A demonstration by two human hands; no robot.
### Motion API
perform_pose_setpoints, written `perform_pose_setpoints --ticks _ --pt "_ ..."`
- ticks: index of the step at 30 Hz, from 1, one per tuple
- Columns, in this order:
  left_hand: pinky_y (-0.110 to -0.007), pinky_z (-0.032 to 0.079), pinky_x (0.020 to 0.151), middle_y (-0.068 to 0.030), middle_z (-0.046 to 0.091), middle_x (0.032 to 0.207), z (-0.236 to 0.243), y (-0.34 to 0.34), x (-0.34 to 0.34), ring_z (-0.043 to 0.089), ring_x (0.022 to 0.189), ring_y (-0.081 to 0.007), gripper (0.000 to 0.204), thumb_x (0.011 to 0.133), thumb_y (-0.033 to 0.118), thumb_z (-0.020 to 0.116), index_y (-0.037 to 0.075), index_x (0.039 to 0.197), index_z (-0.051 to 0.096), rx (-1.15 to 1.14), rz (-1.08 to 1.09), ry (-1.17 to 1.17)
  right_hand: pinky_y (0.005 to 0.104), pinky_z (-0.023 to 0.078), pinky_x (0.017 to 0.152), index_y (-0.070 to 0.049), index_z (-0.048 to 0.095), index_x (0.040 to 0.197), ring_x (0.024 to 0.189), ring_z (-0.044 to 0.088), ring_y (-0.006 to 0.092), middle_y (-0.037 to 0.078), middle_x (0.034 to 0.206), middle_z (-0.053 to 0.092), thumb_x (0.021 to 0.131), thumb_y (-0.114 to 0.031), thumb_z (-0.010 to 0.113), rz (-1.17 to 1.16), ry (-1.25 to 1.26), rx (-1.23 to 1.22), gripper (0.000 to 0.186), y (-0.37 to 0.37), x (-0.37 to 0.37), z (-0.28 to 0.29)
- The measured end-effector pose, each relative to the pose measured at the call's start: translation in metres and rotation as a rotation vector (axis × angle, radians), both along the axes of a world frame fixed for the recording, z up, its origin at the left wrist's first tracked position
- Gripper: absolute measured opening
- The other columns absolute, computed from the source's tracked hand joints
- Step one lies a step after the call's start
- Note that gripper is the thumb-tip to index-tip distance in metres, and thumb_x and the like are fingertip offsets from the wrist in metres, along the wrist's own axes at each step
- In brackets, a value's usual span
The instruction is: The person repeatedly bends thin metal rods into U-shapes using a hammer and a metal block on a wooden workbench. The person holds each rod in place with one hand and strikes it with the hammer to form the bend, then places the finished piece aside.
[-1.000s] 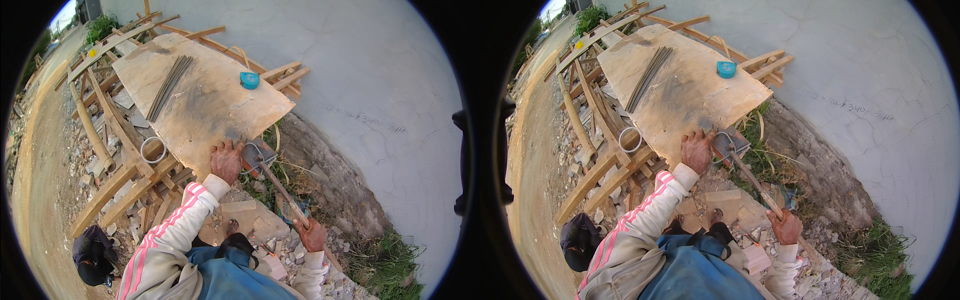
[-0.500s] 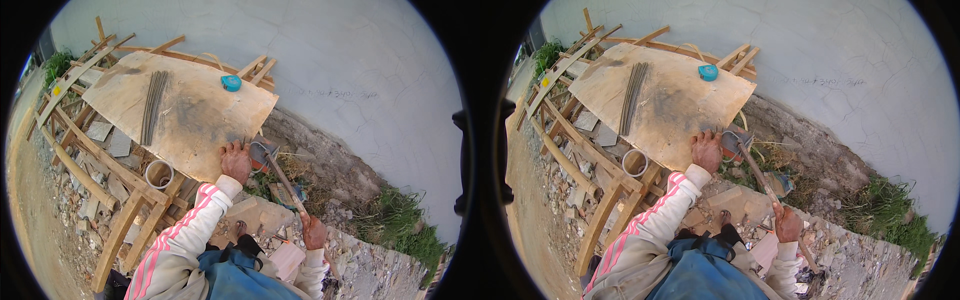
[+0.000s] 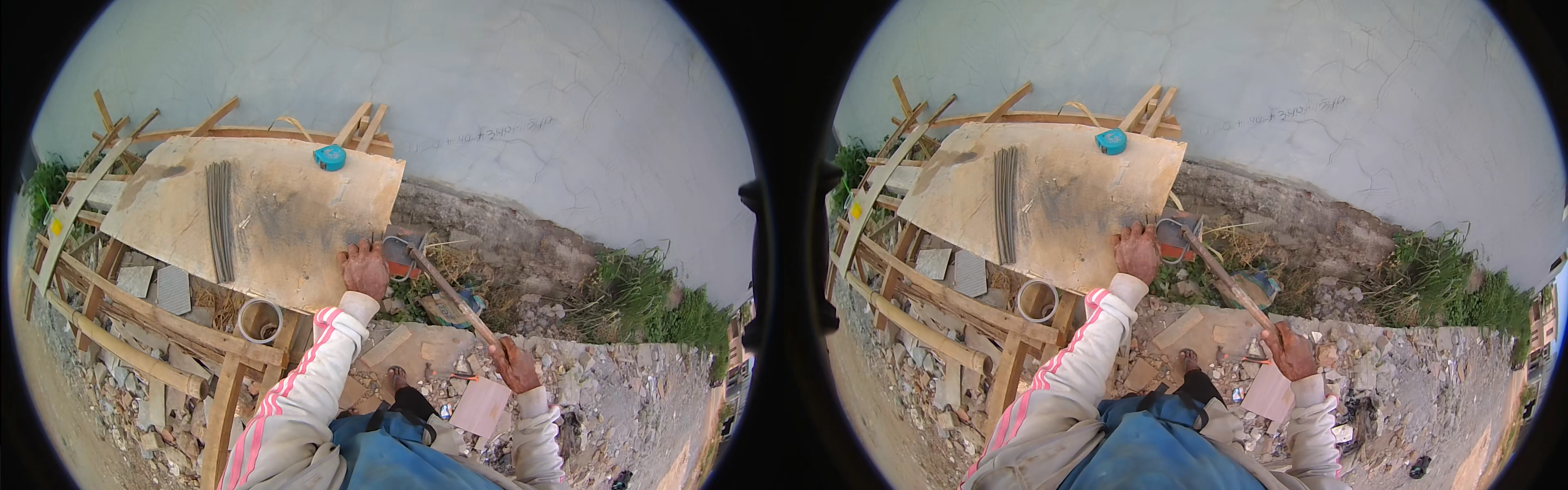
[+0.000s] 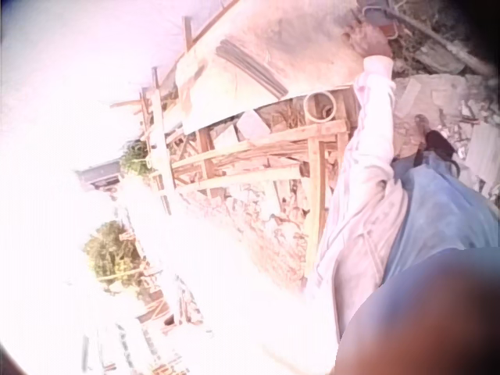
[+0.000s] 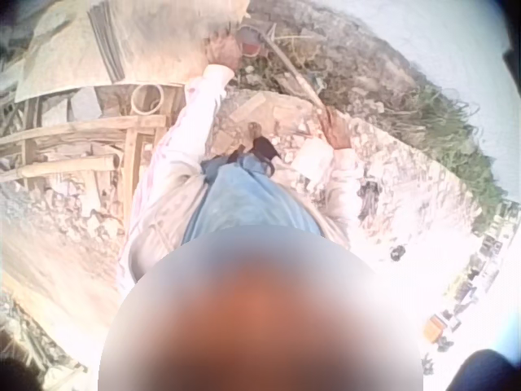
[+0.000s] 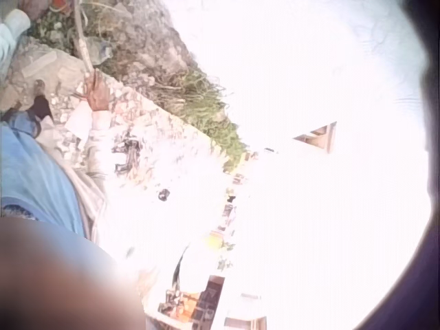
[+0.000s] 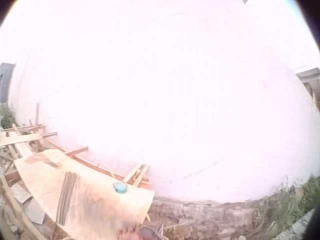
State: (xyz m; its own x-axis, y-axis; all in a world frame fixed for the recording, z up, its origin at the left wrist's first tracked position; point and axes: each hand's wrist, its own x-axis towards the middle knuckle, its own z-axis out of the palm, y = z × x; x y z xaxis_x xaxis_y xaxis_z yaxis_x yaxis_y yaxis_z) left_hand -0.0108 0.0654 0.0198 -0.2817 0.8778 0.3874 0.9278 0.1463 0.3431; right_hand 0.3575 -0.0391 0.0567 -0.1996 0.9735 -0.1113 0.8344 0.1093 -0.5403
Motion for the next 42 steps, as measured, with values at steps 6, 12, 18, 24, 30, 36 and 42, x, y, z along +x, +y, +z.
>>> perform_pose_setpoints --ticks 6,12,18,24,30,36,42 --pt "-0.052 0.041 0.092 -0.0126 0.065 0.108 -0.003 0.0 -0.005 0.061 0.105 -0.0336 0.028 0.088 0.022 0.063 0.009 0.113 0.069 0.041 -0.052 0.02 0.0459 0.05 0.057 -0.003 0.062 0.081 0.058 0.065 0.0347 0.016 0.058 0.06 0.097 -0.061 0.056 -0.277 -0.053 -0.341 0.06 -0.059 0.089 -0.002" --pt "-0.051 0.041 0.091 -0.0116 0.065 0.105 -0.009 0.005 -0.009 0.062 0.101 -0.0322 0.026 0.088 0.021 0.062 0.008 0.109 0.069 0.047 -0.089 0.042 0.0542 0.049 0.062 -0.002 0.065 0.074 0.067 0.064 0.0475 0.025 0.066 0.063 0.096 -0.064 0.052 -0.323 -0.4 0.101 0.067 -0.103 0.059 -0.012" --pt "-0.051 0.041 0.091 -0.0118 0.066 0.106 -0.012 0.009 -0.012 0.063 0.102 -0.0322 0.026 0.089 0.021 0.061 0.008 0.109 0.07 0.048 -0.107 0.033 0.056 0.048 0.058 -0.003 0.064 0.074 0.063 0.063 0.0476 0.024 0.062 0.061 0.097 -0.066 0.047 -0.433 -0.399 0.144 0.07 -0.163 -0.011 -0.015" --pt "-0.052 0.041 0.093 -0.0118 0.066 0.108 -0.016 0.009 -0.015 0.062 0.105 -0.0328 0.028 0.09 0.023 0.061 0.009 0.113 0.07 0.043 -0.122 0.044 0.0541 0.048 0.057 -0.002 0.064 0.073 0.061 0.063 0.0458 0.023 0.061 0.061 0.097 -0.067 0.046 -0.468 -0.443 0.138 0.071 -0.16 -0.017 -0.013" --pt "-0.052 0.041 0.094 -0.0125 0.066 0.109 -0.013 0.012 -0.016 0.063 0.104 -0.0328 0.028 0.089 0.022 0.061 0.009 0.112 0.07 0.031 -0.137 0.014 0.0538 0.048 0.056 -0.004 0.063 0.072 0.061 0.063 0.0456 0.022 0.061 0.061 0.097 -0.067 0.047 -0.519 -0.375 0.113 0.07 -0.177 -0.039 -0.011" --pt "-0.051 0.043 0.092 -0.0129 0.066 0.106 -0.015 0.008 -0.017 0.063 0.102 -0.0334 0.026 0.089 0.021 0.06 0.008 0.109 0.07 0.094 -0.143 0.018 0.0544 0.048 0.055 -0.004 0.063 0.073 0.062 0.064 0.0466 0.024 0.062 0.062 0.096 -0.065 0.05 -0.553 -0.345 0.091 0.067 -0.192 -0.058 -0.012" --pt "-0.05 0.046 0.09 -0.0143 0.066 0.102 -0.001 0.003 -0.022 0.064 0.098 -0.0342 0.023 0.089 0.021 0.061 0.007 0.105 0.071 0.045 -0.149 -0.009 0.0525 0.047 0.055 -0.001 0.06 0.069 0.059 0.062 0.0451 0.023 0.058 0.058 0.094 -0.065 0.055 -0.421 -0.219 0.023 0.068 -0.166 -0.015 0.003"
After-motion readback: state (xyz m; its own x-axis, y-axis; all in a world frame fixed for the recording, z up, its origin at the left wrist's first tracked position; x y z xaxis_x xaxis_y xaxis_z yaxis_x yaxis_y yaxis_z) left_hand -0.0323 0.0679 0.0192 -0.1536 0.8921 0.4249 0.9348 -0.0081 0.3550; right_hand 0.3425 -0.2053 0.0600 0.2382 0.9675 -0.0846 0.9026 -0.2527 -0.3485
